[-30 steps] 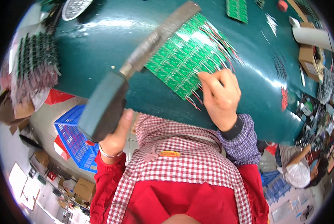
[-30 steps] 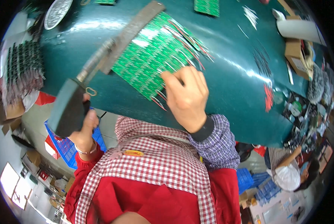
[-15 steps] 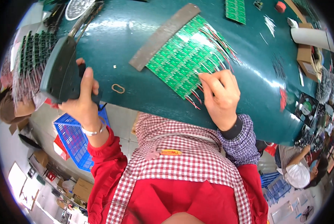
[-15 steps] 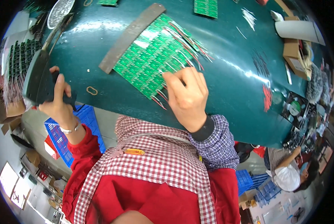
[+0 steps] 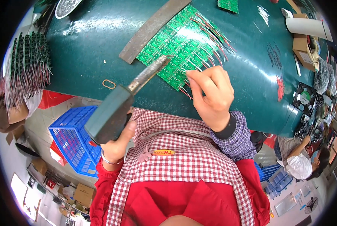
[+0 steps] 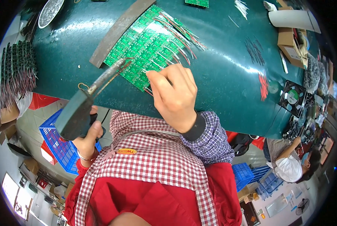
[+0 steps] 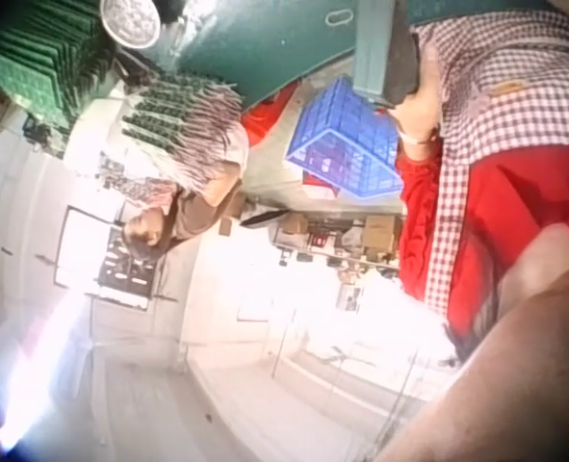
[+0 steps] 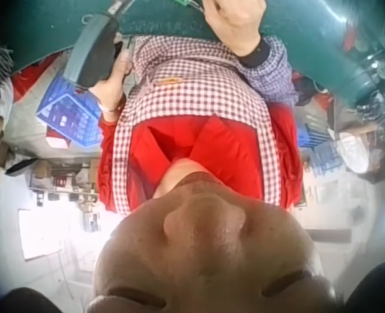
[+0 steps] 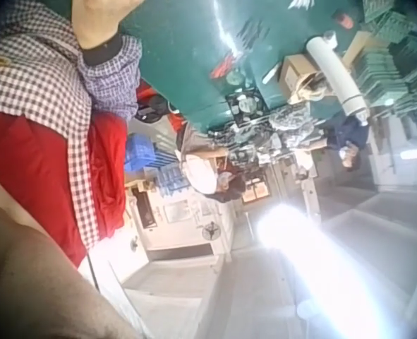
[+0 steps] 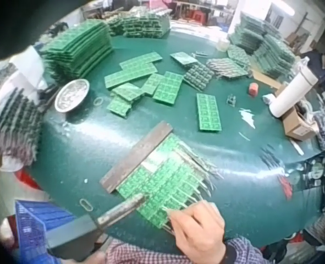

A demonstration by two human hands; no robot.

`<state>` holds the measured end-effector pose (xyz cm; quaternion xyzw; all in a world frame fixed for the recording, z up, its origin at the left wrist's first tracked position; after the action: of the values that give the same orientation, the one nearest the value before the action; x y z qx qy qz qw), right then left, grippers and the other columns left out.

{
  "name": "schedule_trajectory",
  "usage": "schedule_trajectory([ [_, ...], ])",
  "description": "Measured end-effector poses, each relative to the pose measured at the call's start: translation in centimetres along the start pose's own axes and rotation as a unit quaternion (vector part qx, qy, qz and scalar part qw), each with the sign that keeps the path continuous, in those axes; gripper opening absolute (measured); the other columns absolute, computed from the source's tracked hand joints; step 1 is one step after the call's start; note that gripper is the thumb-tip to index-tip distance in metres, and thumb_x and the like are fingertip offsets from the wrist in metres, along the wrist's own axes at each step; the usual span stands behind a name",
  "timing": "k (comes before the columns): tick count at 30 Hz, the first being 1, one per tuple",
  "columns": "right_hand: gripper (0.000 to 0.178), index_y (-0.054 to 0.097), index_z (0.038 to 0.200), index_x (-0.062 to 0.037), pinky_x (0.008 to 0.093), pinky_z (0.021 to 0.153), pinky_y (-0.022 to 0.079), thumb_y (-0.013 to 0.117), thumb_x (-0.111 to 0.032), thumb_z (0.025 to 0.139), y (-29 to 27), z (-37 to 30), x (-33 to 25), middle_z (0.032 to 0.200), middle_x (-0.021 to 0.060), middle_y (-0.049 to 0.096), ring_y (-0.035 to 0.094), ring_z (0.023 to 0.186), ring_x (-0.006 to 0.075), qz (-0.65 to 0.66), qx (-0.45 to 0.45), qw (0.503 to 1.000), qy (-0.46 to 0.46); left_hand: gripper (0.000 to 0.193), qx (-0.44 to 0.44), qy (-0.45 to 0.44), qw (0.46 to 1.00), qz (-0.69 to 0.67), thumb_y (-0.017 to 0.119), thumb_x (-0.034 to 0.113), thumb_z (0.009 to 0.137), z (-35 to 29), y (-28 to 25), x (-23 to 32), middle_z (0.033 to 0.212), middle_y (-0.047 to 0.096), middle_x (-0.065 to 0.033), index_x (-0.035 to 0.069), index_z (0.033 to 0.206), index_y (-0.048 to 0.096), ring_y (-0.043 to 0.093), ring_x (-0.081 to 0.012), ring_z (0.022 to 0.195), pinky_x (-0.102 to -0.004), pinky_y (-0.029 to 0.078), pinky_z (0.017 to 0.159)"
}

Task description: The person solders wires onto circuit boards using a soldering iron, periodically picking up and positioning additional wires onto the boards by hand.

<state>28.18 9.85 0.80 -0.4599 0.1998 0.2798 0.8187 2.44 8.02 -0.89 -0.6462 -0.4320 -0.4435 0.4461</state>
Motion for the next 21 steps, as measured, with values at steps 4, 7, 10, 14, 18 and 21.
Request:
schedule_trajectory([
  [4,0.02,0.065,0.085,-0.0062,0.034,0.055,0.038,0.074,0.002,0.069,1.1,-0.8,0.6,0.07,0.0046,0.048,0.051,0.062,0.0218,-0.011,-0.007,1.0,0.013,0.038,-0.026,-0.019,0.999,0.023,0.064,-0.009,0.079,-1.0,0.2,-0.6,0.112,0.061,-0.0138,-0.004,0.116,0.057,0.053,-0.0099,0.061,-0.0238,0.041,0.049],
  [7,0.019,0.065,0.085,-0.006,0.0341,0.056,0.039,0.073,0.002,0.07,1.2,-0.7,0.5,0.07,0.005,0.048,0.051,0.062,0.022,-0.016,-0.011,1.0,0.018,0.038,-0.036,-0.02,0.999,0.013,0.064,-0.009,0.08,-0.9,0.3,-0.5,0.11,0.061,-0.0124,-0.003,0.117,0.057,0.053,-0.0093,0.062,-0.0244,0.041,0.049],
  [10,0.019,0.065,0.085,-0.0055,0.0344,0.056,0.04,0.073,0.002,0.07,1.3,-0.7,0.5,0.071,0.0054,0.048,0.051,0.062,0.0223,-0.016,-0.013,1.0,0.019,0.038,-0.034,-0.034,0.999,0.018,0.066,-0.007,0.08,-0.9,0.4,-0.5,0.109,0.061,-0.0112,-0.003,0.117,0.057,0.053,-0.0093,0.063,-0.0242,0.041,0.05],
  [14,0.019,0.065,0.085,-0.0042,0.0347,0.056,0.041,0.073,0.003,0.07,1.3,-0.8,0.6,0.071,0.0061,0.049,0.052,0.063,0.0228,-0.018,-0.004,1.0,0.022,0.038,-0.039,-0.024,0.999,0.025,0.067,-0.006,0.081,-0.8,0.7,-0.4,0.108,0.061,-0.0103,-0.003,0.117,0.057,0.054,-0.0093,0.063,-0.024,0.042,0.051],
  [18,0.019,0.064,0.086,-0.0032,0.035,0.057,0.041,0.073,0.003,0.07,1.4,-0.9,0.7,0.072,0.0065,0.049,0.052,0.064,0.0231,-0.014,-0.001,0.999,0.031,0.029,-0.027,-0.032,0.999,0.016,0.07,-0.002,0.081,-0.6,1.2,0.2,0.098,0.066,-0.0095,-0.003,0.108,0.062,0.06,-0.0128,0.07,-0.0262,0.047,0.059],
  [21,0.019,0.064,0.086,-0.0026,0.0353,0.057,0.041,0.073,0.004,0.07,1.5,-0.9,0.8,0.072,0.0066,0.05,0.052,0.064,0.0233,-0.01,-0.001,0.999,0.041,0.02,-0.011,-0.044,0.999,0.012,0.073,0.001,0.08,-0.4,1.2,0.2,0.09,0.07,-0.0094,-0.003,0.099,0.067,0.067,-0.0167,0.076,-0.0285,0.052,0.067],
])
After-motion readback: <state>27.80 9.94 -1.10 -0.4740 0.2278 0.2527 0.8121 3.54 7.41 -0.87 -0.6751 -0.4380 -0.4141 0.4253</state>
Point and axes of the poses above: each hand's wrist, its own z-axis towards the middle knuckle, its own y-axis out of the palm, x = y × z, the point moved 6 cm from there along z, towards the middle knuckle
